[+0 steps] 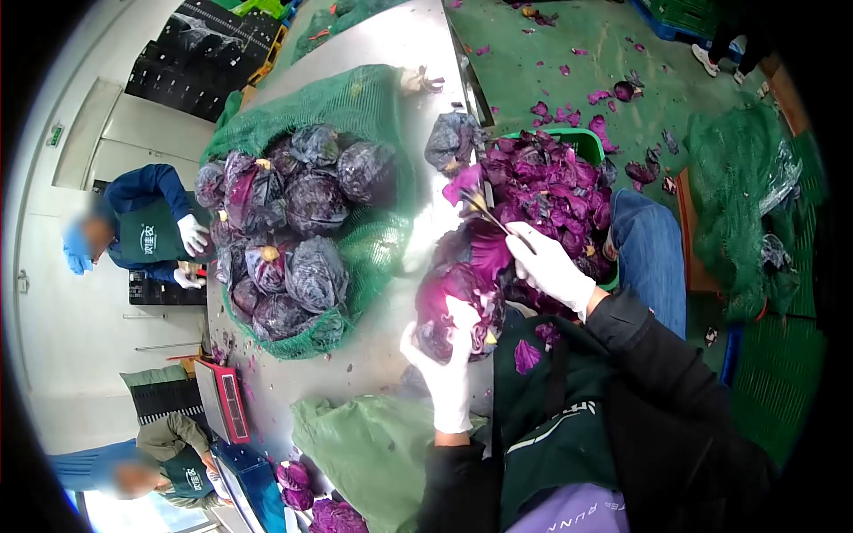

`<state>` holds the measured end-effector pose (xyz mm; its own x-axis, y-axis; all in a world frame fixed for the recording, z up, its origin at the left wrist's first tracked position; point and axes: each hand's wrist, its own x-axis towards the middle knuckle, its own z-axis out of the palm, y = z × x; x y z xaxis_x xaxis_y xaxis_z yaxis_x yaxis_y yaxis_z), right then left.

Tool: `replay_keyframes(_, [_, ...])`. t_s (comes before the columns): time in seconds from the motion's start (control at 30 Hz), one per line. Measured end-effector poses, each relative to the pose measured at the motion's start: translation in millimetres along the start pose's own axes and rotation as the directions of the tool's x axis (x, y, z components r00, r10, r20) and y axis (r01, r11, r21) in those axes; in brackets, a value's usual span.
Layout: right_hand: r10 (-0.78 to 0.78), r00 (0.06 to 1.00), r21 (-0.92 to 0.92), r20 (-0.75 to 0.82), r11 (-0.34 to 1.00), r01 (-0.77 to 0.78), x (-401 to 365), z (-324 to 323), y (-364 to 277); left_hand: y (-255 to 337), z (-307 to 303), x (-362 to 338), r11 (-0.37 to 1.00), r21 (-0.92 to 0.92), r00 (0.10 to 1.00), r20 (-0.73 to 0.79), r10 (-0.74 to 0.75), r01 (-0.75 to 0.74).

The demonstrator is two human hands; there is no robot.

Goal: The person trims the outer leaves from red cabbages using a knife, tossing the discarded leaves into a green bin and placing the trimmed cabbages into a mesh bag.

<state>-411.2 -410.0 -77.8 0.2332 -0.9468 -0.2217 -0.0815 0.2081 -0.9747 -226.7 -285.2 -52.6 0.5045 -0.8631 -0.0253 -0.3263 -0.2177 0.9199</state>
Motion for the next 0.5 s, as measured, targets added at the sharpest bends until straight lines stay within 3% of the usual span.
replay_keyframes(0.03, [-0.136,0.990,-0.191,0.041,0.971,0.142,-6.2,2.3,-5.8,-1.7,-5.2,1.8,0.999,0.039,1.000,0.011,-0.017,0.017])
replay_keyframes(0.07, [-0.270,0.959,-0.367,0.081,0.887,0.281,-12.5,4.7,-11.5,-10.4,-8.7,7.3,0.954,0.222,0.979,0.011,0.202,-0.200])
replay_keyframes(0.1, [-0.165,0.980,-0.407,0.114,0.892,0.198,-20.6,11.3,-29.7,7.5,-10.4,18.1,0.846,0.329,0.901,0.039,0.433,-0.420])
replay_keyframes(0.17, [-0.449,0.888,-0.525,0.100,0.734,0.430,-25.4,30.2,-12.1,30.8,-17.3,42.7,0.842,0.226,0.871,0.182,0.457,-0.489])
replay_keyframes(0.2, [-0.409,0.904,-0.501,0.126,0.760,0.414,-23.7,27.8,-23.0,31.2,-17.2,57.2,0.840,0.173,0.842,0.284,0.458,-0.515])
replay_keyframes(0.23, [-0.216,0.966,-0.532,0.140,0.807,0.258,-17.1,22.6,-28.4,38.4,-17.4,65.2,0.780,0.237,0.778,0.447,0.443,-0.580])
replay_keyframes(0.27, [-0.203,0.975,-0.416,0.092,0.882,0.223,3.8,12.7,-15.9,40.1,-18.0,64.7,0.851,0.206,0.818,0.453,0.354,-0.483])
replay_keyframes(0.3, [-0.286,0.958,-0.401,0.004,0.877,0.264,23.4,9.0,22.1,41.3,-18.7,63.3,0.909,0.176,0.845,0.466,0.262,-0.379])
replay_keyframes(0.33, [-0.365,0.927,-0.395,-0.084,0.867,0.305,43.0,5.2,58.4,35.8,-22.2,61.6,0.879,0.206,0.843,0.441,0.309,-0.430])
replay_keyframes(0.4, [-0.097,0.986,-0.333,-0.137,0.942,0.046,27.4,11.2,19.1,10.0,-27.3,59.9,0.820,0.245,0.834,0.359,0.419,-0.517])
replay_keyframes(0.43, [0.040,0.986,-0.302,-0.160,0.949,-0.087,18.9,14.8,-1.9,3.4,-25.0,53.5,0.890,0.141,0.880,0.280,0.385,-0.434])
replay_keyframes(0.5, [-0.002,0.999,-0.389,0.053,0.921,0.022,-20.1,21.7,-63.9,15.7,-19.4,34.3,0.951,0.121,0.950,0.169,0.261,-0.283])
